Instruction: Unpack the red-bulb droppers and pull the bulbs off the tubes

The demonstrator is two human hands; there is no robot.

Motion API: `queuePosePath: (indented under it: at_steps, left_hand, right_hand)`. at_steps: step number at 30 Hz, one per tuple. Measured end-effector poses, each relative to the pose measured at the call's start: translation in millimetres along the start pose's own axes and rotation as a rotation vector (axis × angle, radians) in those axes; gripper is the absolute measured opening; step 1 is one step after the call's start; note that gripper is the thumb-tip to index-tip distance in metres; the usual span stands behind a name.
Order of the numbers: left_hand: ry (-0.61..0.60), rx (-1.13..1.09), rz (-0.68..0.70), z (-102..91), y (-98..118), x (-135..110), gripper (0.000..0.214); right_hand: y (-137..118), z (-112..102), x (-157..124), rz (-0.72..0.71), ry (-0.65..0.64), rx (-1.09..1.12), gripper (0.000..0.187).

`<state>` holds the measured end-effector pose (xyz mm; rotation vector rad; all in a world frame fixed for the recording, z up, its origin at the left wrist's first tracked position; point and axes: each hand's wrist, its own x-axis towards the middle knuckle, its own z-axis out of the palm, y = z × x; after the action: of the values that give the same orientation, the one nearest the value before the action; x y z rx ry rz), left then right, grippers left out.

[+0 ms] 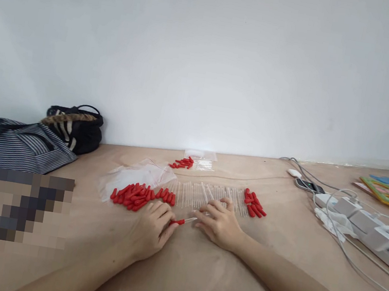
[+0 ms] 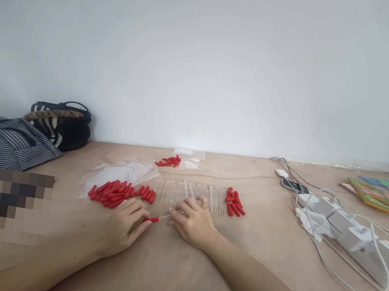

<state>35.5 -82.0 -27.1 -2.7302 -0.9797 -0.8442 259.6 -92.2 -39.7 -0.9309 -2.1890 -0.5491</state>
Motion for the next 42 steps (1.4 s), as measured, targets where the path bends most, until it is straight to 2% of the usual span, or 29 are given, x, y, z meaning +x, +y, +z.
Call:
queuePosePath:
  at_steps: [5, 10, 14, 22, 26, 29, 34, 37, 42]
  left_hand:
    - [-0.033, -0.146, -0.036, 0.5, -2.5, 2.4, 0.011]
    - [-0.161, -0.263, -0.093, -1.1, -0.2, 6.4, 0.016]
    - [-0.213, -0.300, -0.134, -1.4, -0.6, 5.0, 0.018]
    - [-0.234, -0.320, -0.149, -1.1, 0.0, 6.1, 0.020]
    - [-0.203, -0.300, -0.167, -5.1, -6.0, 4.5, 0.022]
    - [-0.123, -0.265, -0.240, -8.4, -14.4, 1.7, 0.022]
    - [-0.103, -0.273, -0.262, -9.4, -16.4, 2.4, 0.015]
    - [-0.094, -0.259, -0.249, -9.1, -13.7, 3.8, 0.011]
    - [-0.096, -0.259, -0.231, -9.0, -14.9, 3.5, 0.015]
  right_hand:
    - [-2.8, 12.0, 1.6, -0.034, 0.004, -0.001, 0.017]
    - [-2.1, 9.2, -1.3, -0.070, 0.031, -0.027, 0.018]
    - [-3.2, 6.9, -0.9, -0.098, 0.046, -0.059, 0.020]
    - [-6.0, 9.3, 1.0, -0.099, 0.050, -0.044, 0.020]
    - [0.8, 1.9, -4.2, -0.098, 0.054, -0.055, 0.022]
    - [14.4, -10.2, -11.5, 0.064, 0.067, -0.065, 0.024]
    - [34.8, -13.3, -10.4, 0.568, 0.121, -0.200, 0.031]
    - [38.6, -2.3, -0.7, 0.707, 0.030, -0.266, 0.033]
    - [36.7, 12.5, 17.5, 0.829, -0.182, -0.278, 0.033]
